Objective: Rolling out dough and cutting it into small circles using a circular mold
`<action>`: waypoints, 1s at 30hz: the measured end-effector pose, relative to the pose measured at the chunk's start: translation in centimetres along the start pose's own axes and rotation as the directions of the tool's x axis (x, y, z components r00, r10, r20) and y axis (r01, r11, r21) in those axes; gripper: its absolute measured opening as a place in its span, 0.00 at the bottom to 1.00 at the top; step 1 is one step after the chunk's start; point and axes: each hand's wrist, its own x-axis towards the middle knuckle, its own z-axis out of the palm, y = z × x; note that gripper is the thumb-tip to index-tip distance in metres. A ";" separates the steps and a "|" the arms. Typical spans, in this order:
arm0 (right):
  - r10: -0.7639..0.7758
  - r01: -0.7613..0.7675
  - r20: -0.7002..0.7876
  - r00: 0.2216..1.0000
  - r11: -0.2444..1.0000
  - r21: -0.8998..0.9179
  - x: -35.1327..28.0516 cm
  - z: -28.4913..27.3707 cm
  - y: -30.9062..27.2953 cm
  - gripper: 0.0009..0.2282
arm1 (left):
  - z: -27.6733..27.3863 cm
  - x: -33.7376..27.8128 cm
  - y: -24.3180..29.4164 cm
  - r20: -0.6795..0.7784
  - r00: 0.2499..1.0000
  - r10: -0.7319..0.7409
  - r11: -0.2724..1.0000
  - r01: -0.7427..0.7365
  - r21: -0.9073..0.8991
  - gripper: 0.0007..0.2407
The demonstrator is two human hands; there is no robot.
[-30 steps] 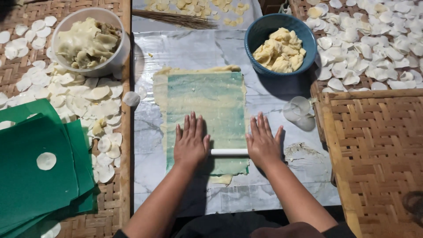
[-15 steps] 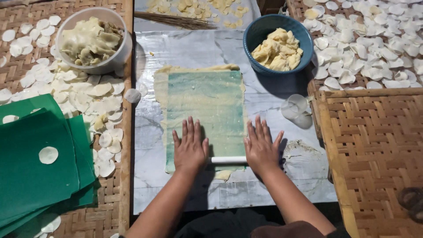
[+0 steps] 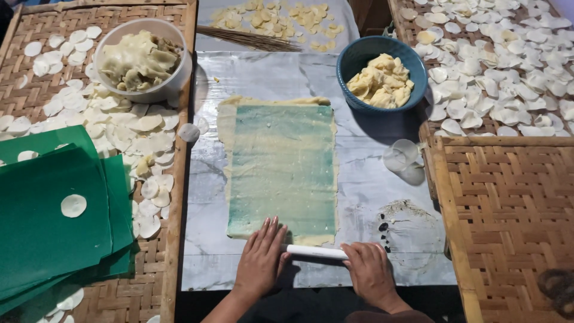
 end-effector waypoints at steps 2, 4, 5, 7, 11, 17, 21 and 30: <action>0.067 -0.069 -0.033 0.997 0.996 -0.063 -1.6 1.2 1.6 0.19 | -0.6 0.6 -0.7 -0.052 0.998 -0.028 1.000 0.028 0.000 0.27; 0.134 -0.141 -0.066 0.989 0.982 -0.125 -1.6 1.4 3.2 0.18 | -1.4 1.7 -1.9 -0.101 0.993 -0.056 0.998 0.056 -0.004 0.29; 0.271 -0.287 -0.129 0.954 0.950 -0.127 -1.0 1.0 3.8 0.18 | -1.9 2.4 -2.7 -0.171 0.975 -0.140 0.989 0.130 -0.070 0.28; 0.395 -0.421 -0.190 0.899 0.899 -0.123 0.6 -0.2 4.7 0.18 | -2.1 3.0 -4.9 -0.236 0.943 -0.233 0.969 0.204 -0.143 0.27; 0.548 -0.606 -0.285 0.786 0.773 -0.187 2.5 -0.6 6.2 0.16 | -2.0 3.2 -9.4 -0.279 0.899 -0.338 0.940 0.304 -0.157 0.24; 0.489 -0.564 -0.386 0.782 0.819 -0.105 10.0 -3.9 6.4 0.25 | -1.7 3.3 -10.0 -0.294 0.887 -0.357 0.929 0.303 -0.212 0.24; 0.503 -0.513 -0.310 0.807 0.857 0.056 16.6 -4.9 11.1 0.37 | -2.0 3.2 -10.1 -0.274 0.887 -0.372 0.924 0.323 -0.206 0.24; 0.496 -0.477 -0.137 0.858 0.866 0.150 18.3 -8.4 11.5 0.29 | -2.0 3.1 -10.0 -0.229 0.889 -0.397 0.915 0.363 -0.179 0.23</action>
